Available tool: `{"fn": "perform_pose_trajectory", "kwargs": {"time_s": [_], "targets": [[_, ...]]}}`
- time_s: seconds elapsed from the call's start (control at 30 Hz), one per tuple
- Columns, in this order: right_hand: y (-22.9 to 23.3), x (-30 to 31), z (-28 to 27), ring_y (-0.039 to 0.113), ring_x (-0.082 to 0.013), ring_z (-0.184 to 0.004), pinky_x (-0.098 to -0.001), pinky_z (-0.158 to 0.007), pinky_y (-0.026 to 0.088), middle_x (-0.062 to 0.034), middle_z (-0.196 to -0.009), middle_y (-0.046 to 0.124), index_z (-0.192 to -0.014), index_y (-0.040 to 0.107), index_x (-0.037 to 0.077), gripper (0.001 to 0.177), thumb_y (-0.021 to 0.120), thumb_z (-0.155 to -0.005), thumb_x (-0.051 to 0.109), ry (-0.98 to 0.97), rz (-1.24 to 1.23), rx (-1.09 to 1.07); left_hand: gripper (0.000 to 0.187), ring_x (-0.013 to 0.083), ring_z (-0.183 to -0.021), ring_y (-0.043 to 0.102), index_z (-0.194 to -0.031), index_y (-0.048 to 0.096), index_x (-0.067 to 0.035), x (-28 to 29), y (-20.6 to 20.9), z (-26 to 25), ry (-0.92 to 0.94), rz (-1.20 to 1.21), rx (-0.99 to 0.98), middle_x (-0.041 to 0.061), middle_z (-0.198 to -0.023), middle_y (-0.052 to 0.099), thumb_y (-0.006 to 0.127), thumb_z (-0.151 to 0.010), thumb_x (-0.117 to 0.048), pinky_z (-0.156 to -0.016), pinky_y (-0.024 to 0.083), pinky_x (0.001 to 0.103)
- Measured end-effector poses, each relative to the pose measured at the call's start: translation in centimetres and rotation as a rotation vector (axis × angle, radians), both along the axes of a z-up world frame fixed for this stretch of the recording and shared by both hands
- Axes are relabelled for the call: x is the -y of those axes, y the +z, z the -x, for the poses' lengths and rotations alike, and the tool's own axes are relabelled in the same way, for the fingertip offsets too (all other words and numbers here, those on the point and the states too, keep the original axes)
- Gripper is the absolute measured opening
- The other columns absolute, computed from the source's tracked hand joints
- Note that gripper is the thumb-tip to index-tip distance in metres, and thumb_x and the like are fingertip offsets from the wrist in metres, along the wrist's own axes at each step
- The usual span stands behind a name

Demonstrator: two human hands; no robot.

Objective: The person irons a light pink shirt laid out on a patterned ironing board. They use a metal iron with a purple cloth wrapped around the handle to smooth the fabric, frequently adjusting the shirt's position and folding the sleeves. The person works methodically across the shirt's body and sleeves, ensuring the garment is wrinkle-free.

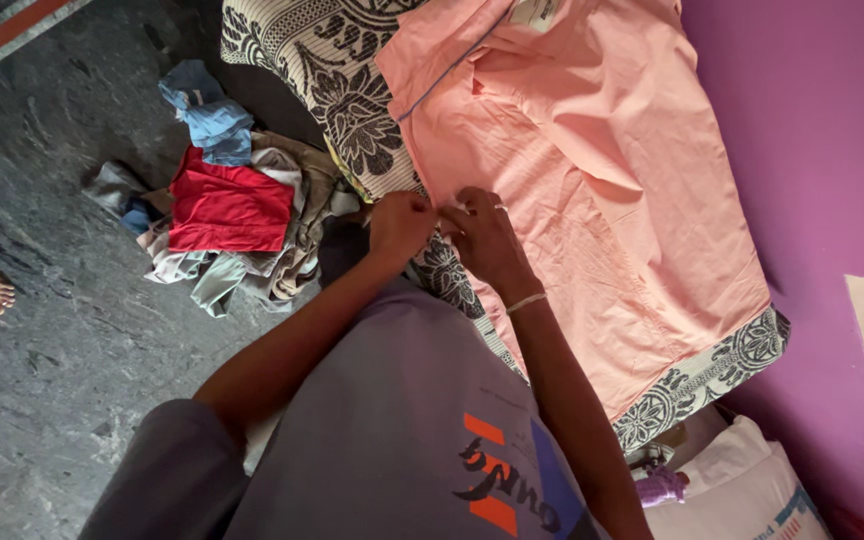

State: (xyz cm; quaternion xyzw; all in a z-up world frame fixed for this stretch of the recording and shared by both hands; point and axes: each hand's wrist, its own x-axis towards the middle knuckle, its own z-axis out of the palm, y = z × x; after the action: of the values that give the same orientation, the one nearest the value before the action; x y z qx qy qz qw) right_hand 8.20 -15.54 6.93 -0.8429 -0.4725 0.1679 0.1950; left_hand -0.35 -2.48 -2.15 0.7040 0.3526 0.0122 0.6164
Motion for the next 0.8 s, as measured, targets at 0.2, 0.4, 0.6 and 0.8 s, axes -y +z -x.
{"fn": "perform_pose_trajectory", "kwargs": {"time_s": [0.2, 0.4, 0.6, 0.8], "targets": [[0.2, -0.4, 0.0, 0.059, -0.0363, -0.111, -0.0461, -0.092, 0.052, -0.0149, -0.122, 0.057, -0.120, 0.071, 0.015, 0.046, 0.079, -0.076, 0.003, 0.014, 0.078, 0.034, 0.014, 0.0124, -0.042, 0.054, -0.077, 0.073, 0.001, -0.8, 0.5, -0.5, 0.284, 0.708, 0.047, 0.008, -0.062, 0.067, 0.065, -0.085, -0.007, -0.037, 0.038, 0.028], [0.1, -0.5, -0.1, 0.058, -0.0369, -0.111, -0.0481, -0.091, 0.050, -0.0174, -0.124, 0.056, -0.124, 0.070, 0.016, 0.047, 0.080, -0.079, 0.005, 0.033, 0.078, 0.026, 0.010, 0.0121, -0.043, 0.053, -0.077, 0.070, 0.001, -2.2, 1.1, -1.7, 0.285, 0.620, 0.202, 0.007, -0.061, 0.066, 0.066, -0.082, -0.005, -0.039, 0.035, 0.029], [0.9, -0.8, 0.0, 0.059, -0.0363, -0.112, -0.0482, -0.093, 0.051, -0.0163, -0.122, 0.056, -0.122, 0.069, 0.015, 0.044, 0.079, -0.081, 0.006, 0.046, 0.063, 0.018, 0.015, 0.0214, -0.051, 0.067, -0.076, 0.073, 0.000, -5.5, -0.4, -4.9, 0.333, -0.003, 0.198, 0.012, -0.061, 0.069, 0.073, -0.078, -0.015, -0.053, 0.050, 0.036], [1.1, -1.3, 0.0, 0.058, -0.0374, -0.113, -0.0488, -0.092, 0.051, -0.0176, -0.123, 0.055, -0.129, 0.067, 0.017, 0.051, 0.079, -0.080, 0.006, 0.065, 0.097, 0.049, 0.016, 0.0285, -0.058, 0.069, -0.077, 0.071, -0.001, -7.7, -2.1, -5.2, 0.303, -0.236, 0.215, 0.014, -0.067, 0.070, 0.077, -0.075, -0.016, -0.055, 0.052, 0.042]]}}
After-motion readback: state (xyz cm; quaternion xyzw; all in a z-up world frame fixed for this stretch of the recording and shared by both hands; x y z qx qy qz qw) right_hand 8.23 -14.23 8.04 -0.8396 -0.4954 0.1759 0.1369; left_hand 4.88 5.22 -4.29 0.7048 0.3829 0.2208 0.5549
